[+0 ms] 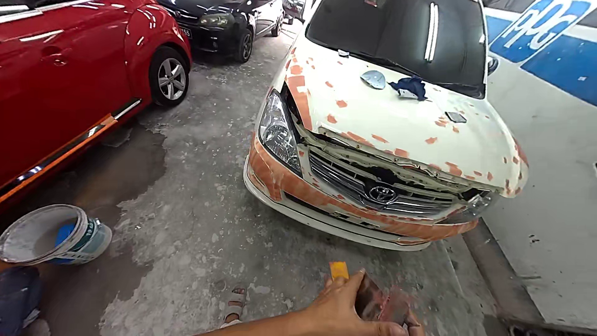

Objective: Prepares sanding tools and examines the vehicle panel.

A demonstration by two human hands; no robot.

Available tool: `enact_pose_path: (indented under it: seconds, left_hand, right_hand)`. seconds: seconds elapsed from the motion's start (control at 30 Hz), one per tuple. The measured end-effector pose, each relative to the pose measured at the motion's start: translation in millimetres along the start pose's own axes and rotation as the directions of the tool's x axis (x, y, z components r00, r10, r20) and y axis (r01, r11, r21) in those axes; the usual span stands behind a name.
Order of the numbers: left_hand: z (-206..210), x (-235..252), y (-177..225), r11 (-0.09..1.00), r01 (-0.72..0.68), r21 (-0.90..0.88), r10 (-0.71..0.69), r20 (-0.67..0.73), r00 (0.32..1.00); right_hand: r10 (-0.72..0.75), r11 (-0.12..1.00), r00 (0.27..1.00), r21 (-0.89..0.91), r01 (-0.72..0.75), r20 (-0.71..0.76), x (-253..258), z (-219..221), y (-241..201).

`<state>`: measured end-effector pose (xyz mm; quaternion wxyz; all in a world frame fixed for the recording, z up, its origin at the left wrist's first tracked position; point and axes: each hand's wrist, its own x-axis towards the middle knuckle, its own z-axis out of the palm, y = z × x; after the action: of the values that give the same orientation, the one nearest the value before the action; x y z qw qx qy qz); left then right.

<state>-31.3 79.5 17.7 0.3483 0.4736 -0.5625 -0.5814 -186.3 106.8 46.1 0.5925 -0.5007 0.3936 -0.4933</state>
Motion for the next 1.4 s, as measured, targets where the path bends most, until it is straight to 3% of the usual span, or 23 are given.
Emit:
enact_pose_path:
  seconds: [0.13, 0.27, 0.33, 0.37, 0.43, 0.47, 0.53, 0.6, 0.7, 0.8, 0.83, 0.93, 0.97, 1.07, 1.13, 1.23, 1.33, 1.4]
  left_hand:
    - [-13.5, 5.0, -14.5, 0.971, 0.057, 0.232, -0.017, -0.169, 0.985]
    - [-41.0, 6.3, -21.8, 0.963, 0.028, 0.27, 0.064, -0.328, 0.943]
    - [-56.6, 5.5, -23.8, 0.996, -0.059, 0.069, 0.079, -0.342, 0.936]
    - [-64.3, 5.1, -24.0, 0.984, -0.111, -0.139, 0.067, -0.288, 0.955]
    - [-76.2, 1.6, -21.8, 0.803, -0.145, -0.578, 0.14, -0.053, 0.989]
    - [-77.2, 0.9, -20.5, 0.719, -0.109, -0.686, 0.198, 0.052, 0.979]
    - [-69.8, 0.6, -16.4, 0.598, -0.028, -0.801, 0.304, 0.194, 0.933]
    - [-56.9, -0.4, -15.9, 0.525, 0.035, -0.85, 0.385, 0.275, 0.881]
    - [-29.7, 9.7, -26.6, 0.447, 0.049, -0.893, 0.42, 0.258, 0.87]
    - [-6.9, 18.5, -27.1, 0.457, -0.033, -0.889, 0.351, 0.147, 0.925]
    - [-2.5, 23.1, -24.7, 0.469, -0.057, -0.881, 0.371, 0.138, 0.918]
    - [17.1, 32.3, -11.0, 0.596, -0.066, -0.8, 0.343, 0.18, 0.922]
    - [28.3, 39.1, -6.5, 0.626, -0.071, -0.777, 0.334, 0.185, 0.924]
    - [62.6, 63.1, 4.3, 0.69, -0.09, -0.718, 0.282, 0.152, 0.947]
    - [84.9, 75.6, 12.4, 0.718, -0.106, -0.688, 0.298, 0.166, 0.94]
    - [129.0, 96.3, 22.2, 0.768, -0.073, -0.636, 0.227, 0.165, 0.96]
    - [156.0, 116.4, 25.4, 0.834, 0.035, -0.551, 0.041, 0.126, 0.991]
    - [170.4, 127.2, 22.9, 0.86, 0.077, -0.504, -0.021, 0.115, 0.993]
  right_hand:
    - [0.106, 0.959, 0.989, 0.273, -0.075, -0.101, 4.1, 12.9, 13.6]
    - [0.044, 0.968, 0.97, 0.249, 0.017, -0.238, 7.4, 7.5, 15.9]
    - [-0.021, 0.99, 0.949, 0.122, 0.063, -0.315, 14.1, -7.0, 12.1]
    - [-0.064, 0.996, 0.935, 0.032, 0.08, -0.35, 18.3, -13.3, 7.1]
    - [-0.11, 0.986, 0.916, -0.155, 0.053, -0.386, 24.9, -22.8, -3.2]
    - [-0.095, 0.978, 0.916, -0.21, 0.011, -0.39, 28.1, -24.9, -6.5]
    - [-0.045, 0.966, 0.92, -0.25, -0.059, -0.39, 33.8, -27.5, -6.7]
    - [-0.1, 0.919, 0.915, -0.388, -0.066, -0.392, 37.7, -24.1, 5.1]
    - [-0.191, 0.827, 0.925, -0.562, -0.029, -0.328, 34.0, 1.2, 18.3]
    - [-0.162, 0.826, 0.981, -0.559, 0.076, -0.107, 30.0, 3.3, 16.6]
    - [-0.173, 0.824, 0.979, -0.56, 0.084, -0.108, 37.6, -11.2, 15.6]
    - [-0.167, 0.823, 0.939, -0.567, -0.034, -0.299, 62.7, -68.8, 17.7]
    - [-0.151, 0.827, 0.945, -0.561, -0.039, -0.289, 62.6, -79.2, 15.2]
    - [-0.193, 0.843, 0.98, -0.519, 0.143, -0.044, 53.1, -102.5, -4.6]
    - [-0.181, 0.862, 0.983, -0.484, 0.15, -0.018, 65.9, -143.3, -10.8]
    - [-0.11, 0.869, 0.986, -0.494, 0.034, -0.126, 73.3, -196.5, -7.9]
    - [-0.15, 0.919, 0.989, -0.368, 0.141, 0.006, 51.6, -213.0, -22.4]
    - [-0.131, 0.97, 0.991, -0.204, 0.134, 0.031, 49.9, -238.5, -24.5]
